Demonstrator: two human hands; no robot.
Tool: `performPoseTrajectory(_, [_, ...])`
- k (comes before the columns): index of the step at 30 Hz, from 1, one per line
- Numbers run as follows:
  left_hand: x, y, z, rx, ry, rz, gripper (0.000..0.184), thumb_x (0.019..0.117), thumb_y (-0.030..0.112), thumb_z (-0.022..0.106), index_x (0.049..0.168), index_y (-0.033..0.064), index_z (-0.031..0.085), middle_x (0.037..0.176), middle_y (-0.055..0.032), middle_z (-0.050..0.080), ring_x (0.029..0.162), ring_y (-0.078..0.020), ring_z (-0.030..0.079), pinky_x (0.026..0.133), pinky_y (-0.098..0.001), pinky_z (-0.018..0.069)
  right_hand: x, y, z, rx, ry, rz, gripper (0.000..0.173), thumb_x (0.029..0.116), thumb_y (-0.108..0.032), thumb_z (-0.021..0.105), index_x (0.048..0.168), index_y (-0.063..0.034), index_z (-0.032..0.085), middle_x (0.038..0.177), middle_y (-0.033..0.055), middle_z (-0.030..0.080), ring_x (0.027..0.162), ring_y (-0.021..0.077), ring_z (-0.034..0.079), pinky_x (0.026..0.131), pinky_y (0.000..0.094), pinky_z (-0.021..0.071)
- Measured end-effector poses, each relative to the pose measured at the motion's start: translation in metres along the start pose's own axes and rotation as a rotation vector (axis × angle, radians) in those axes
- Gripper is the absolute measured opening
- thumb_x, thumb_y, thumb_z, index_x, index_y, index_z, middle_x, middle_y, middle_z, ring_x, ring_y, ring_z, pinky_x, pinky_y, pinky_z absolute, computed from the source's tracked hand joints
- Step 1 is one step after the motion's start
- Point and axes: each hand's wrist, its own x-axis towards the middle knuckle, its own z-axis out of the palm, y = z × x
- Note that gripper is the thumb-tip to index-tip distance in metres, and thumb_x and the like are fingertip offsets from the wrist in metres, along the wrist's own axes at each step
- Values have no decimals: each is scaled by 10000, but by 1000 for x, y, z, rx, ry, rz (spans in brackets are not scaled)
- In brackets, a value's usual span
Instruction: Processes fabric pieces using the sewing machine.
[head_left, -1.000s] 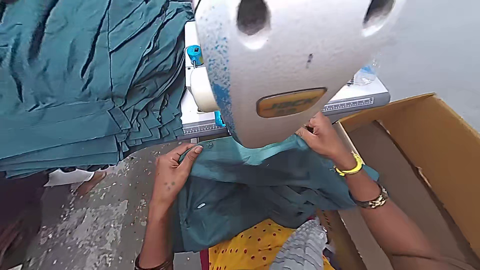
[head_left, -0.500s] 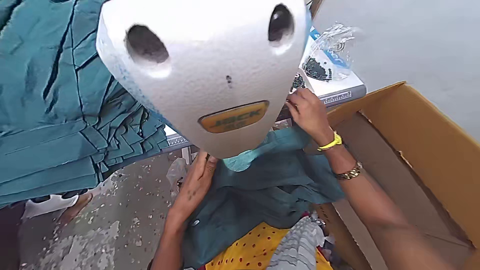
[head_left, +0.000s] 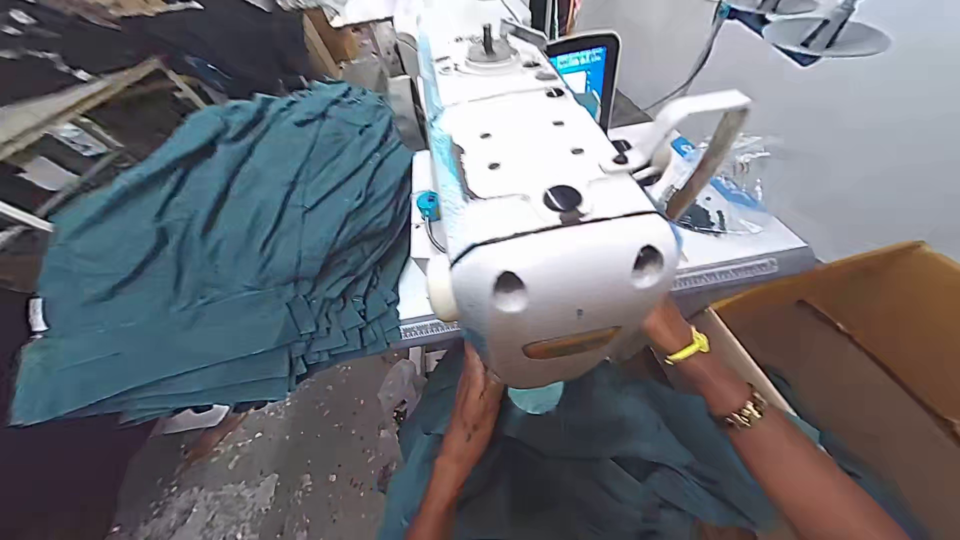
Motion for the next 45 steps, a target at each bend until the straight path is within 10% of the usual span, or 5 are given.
performPoseTrajectory(12, [-48,37,-8,251,-44,315,338,984,262,623,779,-2,665,606,-93,603,545,-199,617,513,-376,513,1,-39,-26,329,47,122,190,946,-139,644,1021,21,714,922,116,727,804,137,669,752,337,544])
performPoseTrajectory(18, [-71,21,-12,107,-235,340,280,1009,261,634,967,6,743,792,-108,732,693,-168,700,652,-358,573,-33,-93,-2,-15,255,-662,282,1039,-202,504,783,-135,601,655,19,587,615,176,581,568,298,463])
performPoseTrajectory(22, [-66,26,-4,88,-203,393,259,1006,286,636,1022,57,755,830,-54,750,716,-93,700,660,-276,577,-23,-106,-2,-95,194,-667,290,934,-128,595,649,-107,639,559,52,583,563,224,618,553,349,484])
performPoseTrajectory(31, [-57,23,-29,32,-31,476,275,1034,334,588,1006,112,748,925,37,758,870,46,687,803,-145,564,-69,-110,-19,734,-322,-397,391,1035,-457,556,1117,-77,595,940,44,690,908,115,645,881,274,499])
performPoseTrajectory(45, [-58,-56,-116,219,315,-38,275,978,253,613,1015,2,717,880,41,710,762,112,619,715,-88,510,-24,-111,-3,583,-305,367,354,811,-311,852,935,-81,614,675,-47,518,625,68,499,603,307,435])
